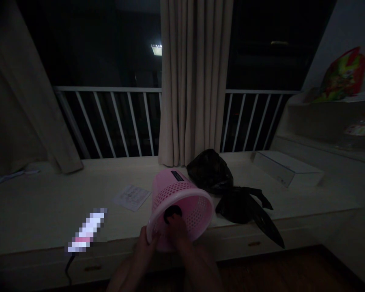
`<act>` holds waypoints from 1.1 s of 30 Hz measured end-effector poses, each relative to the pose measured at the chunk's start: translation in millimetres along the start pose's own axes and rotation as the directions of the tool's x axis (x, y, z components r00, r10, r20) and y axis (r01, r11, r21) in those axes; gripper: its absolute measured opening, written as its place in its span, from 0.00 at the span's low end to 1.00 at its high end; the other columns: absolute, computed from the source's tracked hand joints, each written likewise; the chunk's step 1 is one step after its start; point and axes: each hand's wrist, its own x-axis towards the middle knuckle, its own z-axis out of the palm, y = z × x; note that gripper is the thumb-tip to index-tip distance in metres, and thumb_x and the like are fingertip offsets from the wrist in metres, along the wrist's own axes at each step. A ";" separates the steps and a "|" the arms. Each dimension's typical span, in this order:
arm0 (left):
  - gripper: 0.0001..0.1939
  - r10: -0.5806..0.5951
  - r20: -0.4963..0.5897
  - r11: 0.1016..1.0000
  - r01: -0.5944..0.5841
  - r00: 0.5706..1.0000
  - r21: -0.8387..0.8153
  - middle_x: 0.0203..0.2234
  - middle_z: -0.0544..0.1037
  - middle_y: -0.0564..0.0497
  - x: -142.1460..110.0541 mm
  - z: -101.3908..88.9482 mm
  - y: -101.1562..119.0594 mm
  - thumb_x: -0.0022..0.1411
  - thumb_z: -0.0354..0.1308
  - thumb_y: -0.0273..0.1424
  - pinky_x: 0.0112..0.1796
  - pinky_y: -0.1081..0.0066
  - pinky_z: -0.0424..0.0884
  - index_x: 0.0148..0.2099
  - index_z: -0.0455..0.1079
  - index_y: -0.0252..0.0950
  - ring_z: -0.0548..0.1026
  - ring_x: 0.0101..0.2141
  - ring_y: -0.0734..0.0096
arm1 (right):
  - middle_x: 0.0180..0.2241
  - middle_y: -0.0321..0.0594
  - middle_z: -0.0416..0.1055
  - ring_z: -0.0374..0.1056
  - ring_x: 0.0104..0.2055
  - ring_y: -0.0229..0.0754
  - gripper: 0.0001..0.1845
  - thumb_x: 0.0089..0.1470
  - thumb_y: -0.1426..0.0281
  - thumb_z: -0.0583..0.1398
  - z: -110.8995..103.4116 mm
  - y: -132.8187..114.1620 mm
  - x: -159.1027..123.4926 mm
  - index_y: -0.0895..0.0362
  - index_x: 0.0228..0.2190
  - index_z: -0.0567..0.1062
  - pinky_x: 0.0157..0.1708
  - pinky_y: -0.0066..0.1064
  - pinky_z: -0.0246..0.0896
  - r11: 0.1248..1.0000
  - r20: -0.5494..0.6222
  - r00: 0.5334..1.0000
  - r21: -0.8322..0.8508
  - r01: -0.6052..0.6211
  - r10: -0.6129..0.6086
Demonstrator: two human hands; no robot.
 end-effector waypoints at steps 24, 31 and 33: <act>0.18 -0.020 -0.070 0.999 0.022 0.997 0.032 0.27 0.79 0.49 -3.7 -11.6 10.9 0.54 0.50 0.45 0.32 0.64 0.72 0.42 0.63 0.40 0.78 0.28 0.58 | 0.54 0.52 0.71 0.65 0.57 0.52 0.22 0.56 0.73 0.55 4.1 3.4 0.2 0.59 0.50 0.78 0.58 0.41 0.56 0.994 -0.031 0.999 -0.106 -0.021 0.018; 0.15 0.039 -0.017 0.988 -0.036 0.999 0.148 0.32 0.81 0.46 -5.0 -11.1 1.6 0.59 0.49 0.35 0.34 0.66 0.72 0.48 0.64 0.38 0.80 0.33 0.58 | 0.55 0.53 0.70 0.65 0.56 0.53 0.22 0.57 0.72 0.54 8.6 6.6 2.8 0.59 0.51 0.78 0.57 0.42 0.56 0.994 -0.045 0.999 -0.108 -0.018 0.013; 0.14 0.037 0.000 0.985 -0.036 0.999 0.169 0.33 0.81 0.47 -4.5 -11.2 0.5 0.60 0.49 0.33 0.35 0.68 0.72 0.49 0.65 0.38 0.80 0.34 0.59 | 0.54 0.52 0.71 0.65 0.56 0.52 0.22 0.56 0.73 0.55 11.1 8.3 4.1 0.57 0.50 0.78 0.57 0.41 0.56 0.994 -0.052 0.999 -0.106 -0.013 0.007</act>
